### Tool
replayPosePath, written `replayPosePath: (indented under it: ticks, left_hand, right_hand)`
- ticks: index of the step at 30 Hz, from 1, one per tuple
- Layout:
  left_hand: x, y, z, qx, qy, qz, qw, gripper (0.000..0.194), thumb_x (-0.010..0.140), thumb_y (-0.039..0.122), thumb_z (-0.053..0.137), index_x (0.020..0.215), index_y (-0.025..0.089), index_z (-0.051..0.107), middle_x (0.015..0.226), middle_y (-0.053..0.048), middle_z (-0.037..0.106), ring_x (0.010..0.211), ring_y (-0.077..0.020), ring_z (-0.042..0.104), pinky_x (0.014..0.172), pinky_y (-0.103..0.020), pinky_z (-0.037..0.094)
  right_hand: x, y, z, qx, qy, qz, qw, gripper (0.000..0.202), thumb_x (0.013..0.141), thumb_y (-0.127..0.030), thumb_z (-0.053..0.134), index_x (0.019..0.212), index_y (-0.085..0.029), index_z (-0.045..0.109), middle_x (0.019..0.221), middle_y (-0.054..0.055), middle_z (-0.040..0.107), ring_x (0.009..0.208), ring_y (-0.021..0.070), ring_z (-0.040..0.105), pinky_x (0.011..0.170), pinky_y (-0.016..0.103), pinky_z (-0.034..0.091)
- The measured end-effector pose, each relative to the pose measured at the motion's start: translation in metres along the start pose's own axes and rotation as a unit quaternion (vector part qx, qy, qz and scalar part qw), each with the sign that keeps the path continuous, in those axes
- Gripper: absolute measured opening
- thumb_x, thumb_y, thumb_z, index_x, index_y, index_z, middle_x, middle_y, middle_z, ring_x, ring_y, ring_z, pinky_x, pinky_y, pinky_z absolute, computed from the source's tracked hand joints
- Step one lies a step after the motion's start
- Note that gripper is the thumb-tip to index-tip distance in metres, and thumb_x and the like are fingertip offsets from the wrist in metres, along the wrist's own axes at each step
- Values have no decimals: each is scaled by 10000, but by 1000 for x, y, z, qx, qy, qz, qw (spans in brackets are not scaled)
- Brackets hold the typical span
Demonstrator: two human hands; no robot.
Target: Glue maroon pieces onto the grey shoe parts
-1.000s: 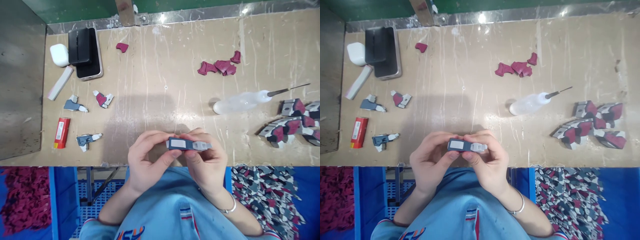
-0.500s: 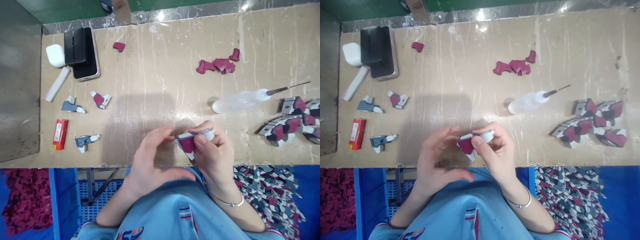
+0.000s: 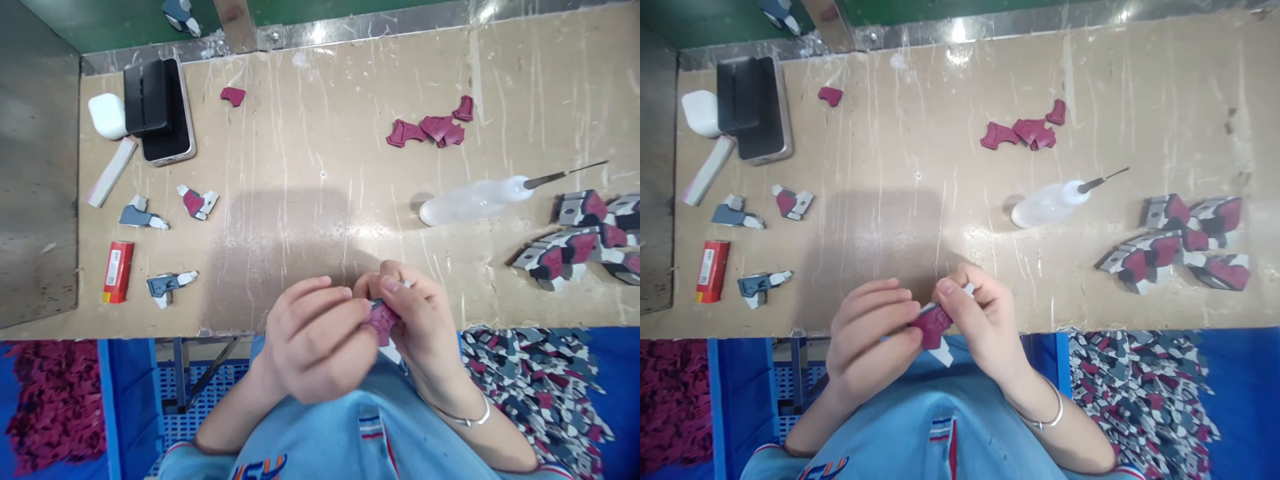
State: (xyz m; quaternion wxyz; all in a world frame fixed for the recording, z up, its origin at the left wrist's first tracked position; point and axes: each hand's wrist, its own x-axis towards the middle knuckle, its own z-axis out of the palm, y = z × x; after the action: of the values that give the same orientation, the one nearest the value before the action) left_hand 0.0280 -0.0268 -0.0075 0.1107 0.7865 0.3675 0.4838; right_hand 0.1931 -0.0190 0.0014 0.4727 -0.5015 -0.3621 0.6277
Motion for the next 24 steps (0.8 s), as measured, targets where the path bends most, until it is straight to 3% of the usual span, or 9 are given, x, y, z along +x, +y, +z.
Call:
replayPosePath:
  ticks: [2, 4, 6, 9, 11, 14, 17, 21, 24]
  left_hand:
    - [0, 3, -3, 11, -45, 8, 999, 140, 964, 130, 754, 1009, 262, 765, 1000, 22, 877, 866, -167, 818, 974, -330, 694]
    - [1, 3, -5, -9, -21, -12, 1000, 134, 924, 158, 821, 1018, 241, 773, 952, 23, 879, 772, -158, 801, 907, -320, 690]
    - [2, 1, -4, -29, 21, -45, 998, 147, 890, 191, 863, 976, 250, 759, 900, 33, 875, 686, -150, 777, 835, -328, 683]
    - [4, -4, -2, -54, 23, -68, 996, 147, 874, 224, 867, 942, 264, 743, 865, 32, 874, 602, -147, 743, 780, -346, 667]
    - [4, -6, 0, -91, 25, -75, 993, 194, 847, 212, 885, 980, 251, 750, 851, 16, 868, 571, -137, 723, 795, -345, 665]
    - [0, -6, 2, -172, 31, -86, 981, 340, 815, 170, 914, 1113, 236, 764, 838, -3, 844, 590, -136, 729, 734, -305, 669]
    - [-3, -1, 7, -204, 20, -132, 970, 381, 850, 211, 921, 1196, 252, 766, 792, 11, 799, 542, -125, 677, 542, -241, 589]
    - [4, 3, 4, -196, -33, -178, 964, 210, 914, 301, 902, 1028, 247, 735, 685, 42, 710, 485, -112, 603, 452, -207, 506]
    - [7, -11, -26, -153, -102, -194, 964, 157, 956, 313, 847, 1072, 256, 758, 941, -41, 813, 825, -213, 791, 666, -271, 641]
  right_hand:
    - [-3, 3, -2, -32, -8, -31, 999, 637, 1006, -643, 730, 572, -222, 531, 515, -23, 515, 495, 130, 499, 440, 255, 411]
    - [-7, 7, -7, -50, -2, -75, 996, 559, 1060, -636, 653, 675, -231, 671, 565, -7, 586, 589, 159, 609, 511, 265, 491]
    - [-9, 10, -14, -53, -4, -126, 991, 448, 1050, -687, 642, 982, -278, 810, 802, 17, 757, 739, 181, 715, 636, 289, 591]
    - [-8, 11, -26, -76, -66, -222, 970, 433, 974, -626, 783, 1312, -356, 776, 1109, 42, 835, 1001, 235, 799, 857, 374, 687]
    - [-6, 10, -29, -91, -101, -272, 953, 311, 974, -461, 840, 1260, -347, 797, 1058, 39, 845, 1004, 252, 818, 889, 416, 712]
    - [-6, 10, -25, -101, -94, -297, 945, 128, 988, -245, 828, 1103, -301, 818, 936, 27, 836, 853, 230, 822, 770, 378, 725]
    - [-10, 14, -14, -126, -56, -309, 941, 209, 993, -101, 723, 1104, -271, 772, 938, 38, 826, 842, 213, 815, 697, 323, 698]
    - [-12, 15, -23, -206, -45, -359, 909, 202, 1039, -139, 636, 1185, -262, 703, 967, 47, 815, 838, 197, 792, 667, 301, 658]
    - [-14, 7, -67, -362, 48, -390, 846, 104, 1067, -265, 673, 1150, -284, 731, 950, 18, 818, 807, 189, 767, 708, 314, 638]
